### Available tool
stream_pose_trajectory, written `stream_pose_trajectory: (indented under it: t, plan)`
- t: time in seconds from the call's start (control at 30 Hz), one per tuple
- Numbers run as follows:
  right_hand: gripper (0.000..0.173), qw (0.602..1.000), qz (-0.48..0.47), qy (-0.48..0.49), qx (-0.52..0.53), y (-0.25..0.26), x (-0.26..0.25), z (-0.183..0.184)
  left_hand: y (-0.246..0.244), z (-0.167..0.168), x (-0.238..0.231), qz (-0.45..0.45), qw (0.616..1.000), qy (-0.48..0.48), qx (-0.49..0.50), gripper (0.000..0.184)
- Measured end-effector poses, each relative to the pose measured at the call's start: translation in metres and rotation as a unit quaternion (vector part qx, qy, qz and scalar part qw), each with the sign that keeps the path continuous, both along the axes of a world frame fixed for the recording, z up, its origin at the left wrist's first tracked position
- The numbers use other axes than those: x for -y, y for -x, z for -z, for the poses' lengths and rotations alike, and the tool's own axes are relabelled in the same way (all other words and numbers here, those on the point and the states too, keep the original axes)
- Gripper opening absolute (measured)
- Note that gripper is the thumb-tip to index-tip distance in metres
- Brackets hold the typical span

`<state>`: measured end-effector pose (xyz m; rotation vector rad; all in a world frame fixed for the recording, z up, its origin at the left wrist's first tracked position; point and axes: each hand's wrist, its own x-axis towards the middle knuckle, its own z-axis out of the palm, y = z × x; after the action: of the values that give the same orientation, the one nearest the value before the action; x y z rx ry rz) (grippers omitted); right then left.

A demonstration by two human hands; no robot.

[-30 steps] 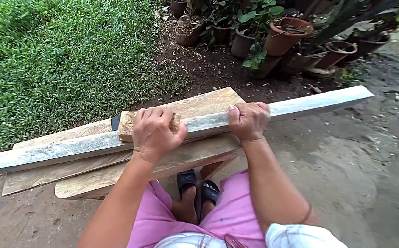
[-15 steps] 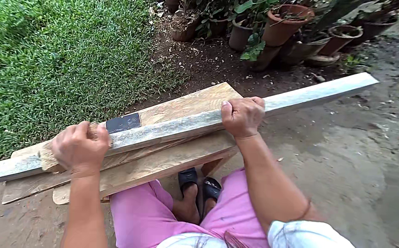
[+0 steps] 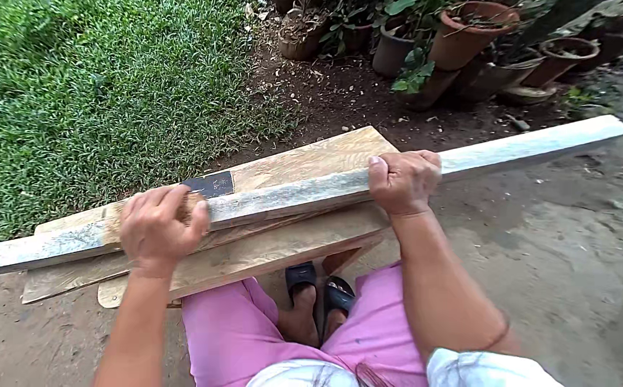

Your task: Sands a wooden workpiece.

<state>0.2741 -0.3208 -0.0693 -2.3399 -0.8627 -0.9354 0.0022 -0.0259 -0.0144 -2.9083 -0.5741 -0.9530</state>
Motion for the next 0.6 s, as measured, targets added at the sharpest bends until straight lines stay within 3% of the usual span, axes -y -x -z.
stream_pose_trajectory:
  t: [0.17, 0.27, 0.33, 0.5, 0.6]
  plan:
    - [0.056, 1.000, 0.008, -0.009, 0.002, 0.001, -0.002, 0.000, 0.095, 0.016, -0.100, -0.191, 0.981, 0.017, 0.019, 0.068]
    - [0.056, 1.000, 0.009, -0.006, -0.006, 0.002, -0.003, 0.000, 0.084, 0.006, -0.081, -0.249, 0.967, 0.051, 0.027, 0.063]
    - [0.057, 1.000, 0.007, -0.008, -0.006, 0.001, -0.003, 0.000, 0.052, -0.002, -0.040, -0.221, 0.974, 0.045, 0.028, 0.062]
    - [0.057, 1.000, 0.001, -0.005, -0.003, 0.000, 0.000, 0.001, -0.055, -0.007, 0.070, -0.033, 0.998, 0.044, 0.012, 0.053]
    - [0.059, 1.000, -0.007, -0.001, 0.003, -0.002, 0.002, 0.000, -0.093, -0.005, 0.099, 0.065, 0.998, 0.011, 0.017, 0.051]
